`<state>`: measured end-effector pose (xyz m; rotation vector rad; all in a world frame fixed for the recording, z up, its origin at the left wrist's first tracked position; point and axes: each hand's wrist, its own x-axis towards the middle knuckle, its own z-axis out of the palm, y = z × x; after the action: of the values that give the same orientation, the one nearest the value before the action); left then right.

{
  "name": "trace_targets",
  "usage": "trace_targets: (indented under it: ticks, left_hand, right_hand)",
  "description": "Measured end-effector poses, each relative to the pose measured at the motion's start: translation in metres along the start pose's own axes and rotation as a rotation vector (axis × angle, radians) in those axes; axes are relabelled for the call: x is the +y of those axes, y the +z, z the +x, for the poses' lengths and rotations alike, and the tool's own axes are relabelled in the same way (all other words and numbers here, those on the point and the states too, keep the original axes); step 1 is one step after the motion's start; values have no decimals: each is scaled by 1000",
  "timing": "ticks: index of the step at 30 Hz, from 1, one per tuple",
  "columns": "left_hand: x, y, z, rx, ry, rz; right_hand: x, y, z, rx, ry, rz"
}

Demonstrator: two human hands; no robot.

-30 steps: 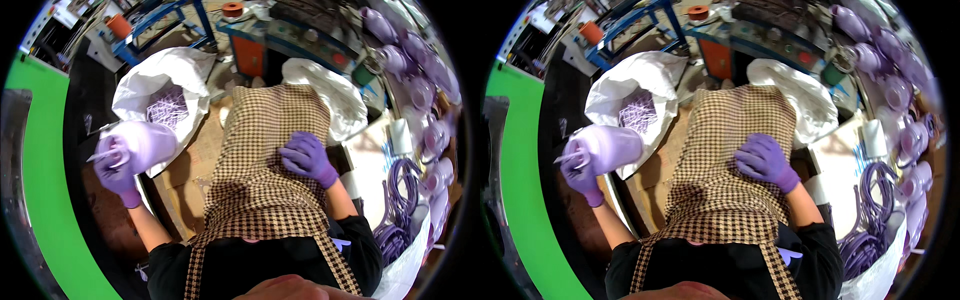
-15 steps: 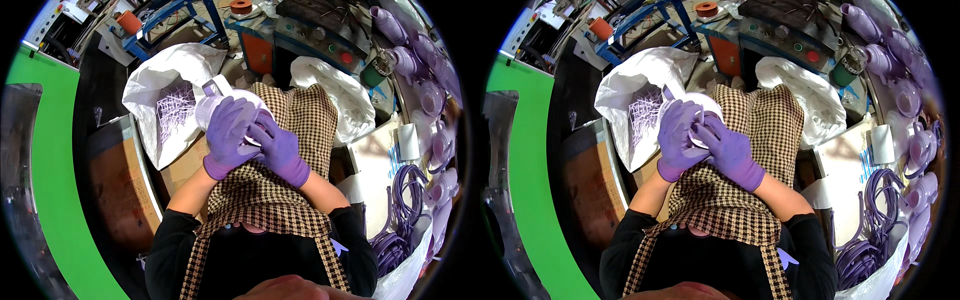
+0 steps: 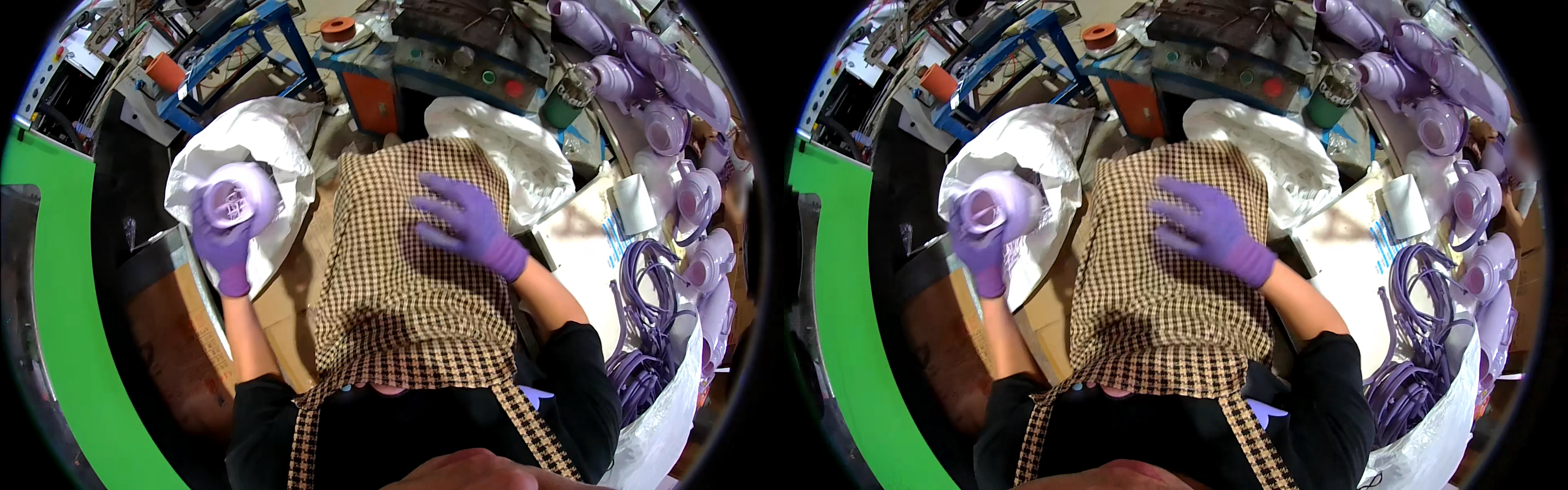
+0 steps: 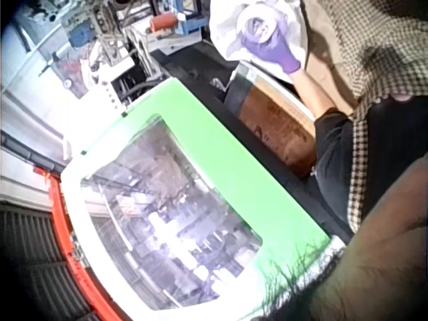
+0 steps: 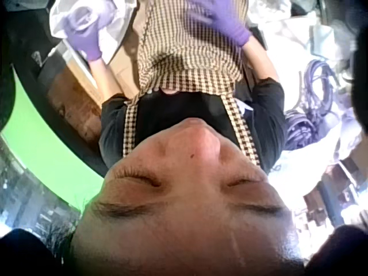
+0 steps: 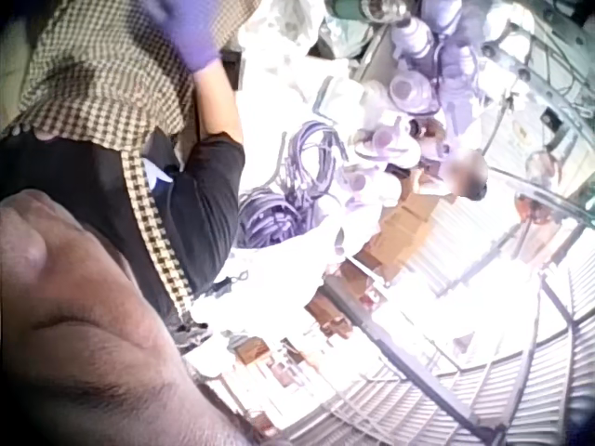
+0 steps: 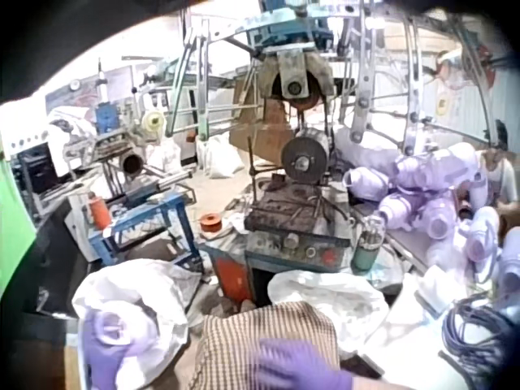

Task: The person assembles purple water bottles by inserting a white circular seal into the bottle opening, placing the bottle into a machine to attach a handle, and then moving the finished bottle to a pile. The person repeats this process for multiple bottles, handling them one at a time.

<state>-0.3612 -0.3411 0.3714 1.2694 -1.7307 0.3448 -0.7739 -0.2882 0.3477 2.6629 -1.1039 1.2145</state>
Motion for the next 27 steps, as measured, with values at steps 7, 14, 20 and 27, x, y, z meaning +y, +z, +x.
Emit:
trace_targets:
  ticks: [7,14,20,27]
  left_hand:
    - [38,-22,7,-123,232,-3]
    - [92,2,-35,-416,-102,-76]
    - [91,-4,-49,-456,14,-134]
    - [106,10,-43,-326,151,-259]
  right_hand:
    - [209,-4,-57,-243,717,-193]
    - [257,32,-88,-355,666,-226]
    - [212,-2,-60,117,376,-353]
    - [27,-14,10,247,438,457]
